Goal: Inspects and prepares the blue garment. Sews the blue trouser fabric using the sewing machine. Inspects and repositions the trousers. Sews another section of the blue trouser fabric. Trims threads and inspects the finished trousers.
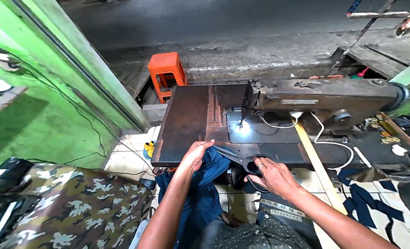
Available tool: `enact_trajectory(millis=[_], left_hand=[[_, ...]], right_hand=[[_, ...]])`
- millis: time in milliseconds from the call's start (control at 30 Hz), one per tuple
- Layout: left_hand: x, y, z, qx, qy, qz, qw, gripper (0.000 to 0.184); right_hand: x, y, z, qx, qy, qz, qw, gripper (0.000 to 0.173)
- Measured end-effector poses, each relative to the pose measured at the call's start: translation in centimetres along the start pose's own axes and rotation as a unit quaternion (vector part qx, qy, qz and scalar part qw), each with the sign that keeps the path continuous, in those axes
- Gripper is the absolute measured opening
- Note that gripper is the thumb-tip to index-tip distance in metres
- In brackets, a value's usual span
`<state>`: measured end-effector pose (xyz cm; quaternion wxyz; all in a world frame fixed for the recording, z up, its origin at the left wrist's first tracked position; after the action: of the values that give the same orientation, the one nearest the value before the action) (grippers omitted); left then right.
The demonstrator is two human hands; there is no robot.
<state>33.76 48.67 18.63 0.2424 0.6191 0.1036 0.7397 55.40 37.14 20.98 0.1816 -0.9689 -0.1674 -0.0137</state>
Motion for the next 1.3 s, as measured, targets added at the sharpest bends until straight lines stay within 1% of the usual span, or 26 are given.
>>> enact_trajectory(millis=[200,300,467,533,600,667,733,767,833,900,933,1000,1100,1167,1300], left_hand=[[0.4,-0.2,0.2,-0.001,-0.006,-0.006,1.000,0.024],[0.3,-0.1,0.2,-0.001,0.000,-0.008,1.000,0.024],[0.2,-0.3,0.1,-0.003,-0.001,-0.009,1.000,0.024],[0.2,-0.3,-0.1,-0.001,-0.004,-0.007,1.000,0.023],[0.4,-0.2,-0.3,-0.003,-0.005,0.004,1.000,0.024],[0.6,-0.2,-0.4,-0.016,-0.011,0.014,1.000,0.026],[0.6,-0.2,-0.5,-0.032,-0.020,0.021,0.999,0.027],[0.6,-0.2,-0.4,-0.037,-0.025,0.022,0.999,0.027],[0.5,-0.1,-0.1,-0.044,-0.031,0.021,0.998,0.027],[0.3,-0.1,0.2,-0.047,-0.031,0.020,0.998,0.028],[0.2,-0.1,0.3,-0.047,-0.029,0.019,0.998,0.028],[0.2,-0.2,0.3,-0.040,-0.028,0.023,0.999,0.029],[0.5,0.4,0.2,-0.027,-0.018,0.027,0.999,0.023],[0.8,0.5,0.1,-0.025,-0.019,0.033,0.999,0.020],[1.2,-0.2,-0.5,-0.041,-0.061,0.056,0.996,0.028]], right_hand=[[0.4,-0.3,-0.1,-0.014,-0.005,-0.021,1.000,0.062],[0.6,-0.3,-0.1,-0.001,-0.002,-0.023,1.000,0.064],[0.5,-0.2,0.2,-0.025,-0.010,-0.017,0.999,0.065],[0.7,-0.1,0.3,-0.017,-0.024,-0.010,1.000,0.064],[1.3,0.3,0.6,0.003,-0.062,0.020,0.998,0.064],[2.1,0.4,0.7,0.003,-0.132,0.068,0.989,0.064],[2.7,-0.1,0.6,0.011,-0.215,0.116,0.970,0.061],[2.8,-0.7,0.5,0.011,-0.261,0.134,0.956,0.059],[2.3,-2.4,0.5,-0.015,-0.358,0.153,0.921,0.055],[0.9,-4.3,0.8,-0.049,-0.426,0.151,0.891,0.057],[0.0,-5.3,0.9,-0.058,-0.438,0.148,0.885,0.059],[-1.6,-6.9,0.8,-0.060,-0.425,0.152,0.890,0.056],[-3.1,-8.3,0.7,-0.009,-0.372,0.169,0.913,0.037],[-3.4,-8.7,1.3,0.015,-0.374,0.175,0.911,0.029],[-2.7,-9.7,1.9,-0.052,-0.425,0.183,0.885,0.031]])
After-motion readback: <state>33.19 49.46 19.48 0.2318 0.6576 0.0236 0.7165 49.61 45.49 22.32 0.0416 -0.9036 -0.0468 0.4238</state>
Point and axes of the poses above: each hand's wrist, its own y-axis away from the middle knuckle, its own z-axis out of the palm, x = y × z, the point moved 9 cm from there along -y, towards the middle knuckle, and after that the axes turned 9 degrees about y, right-handed, at the moved point
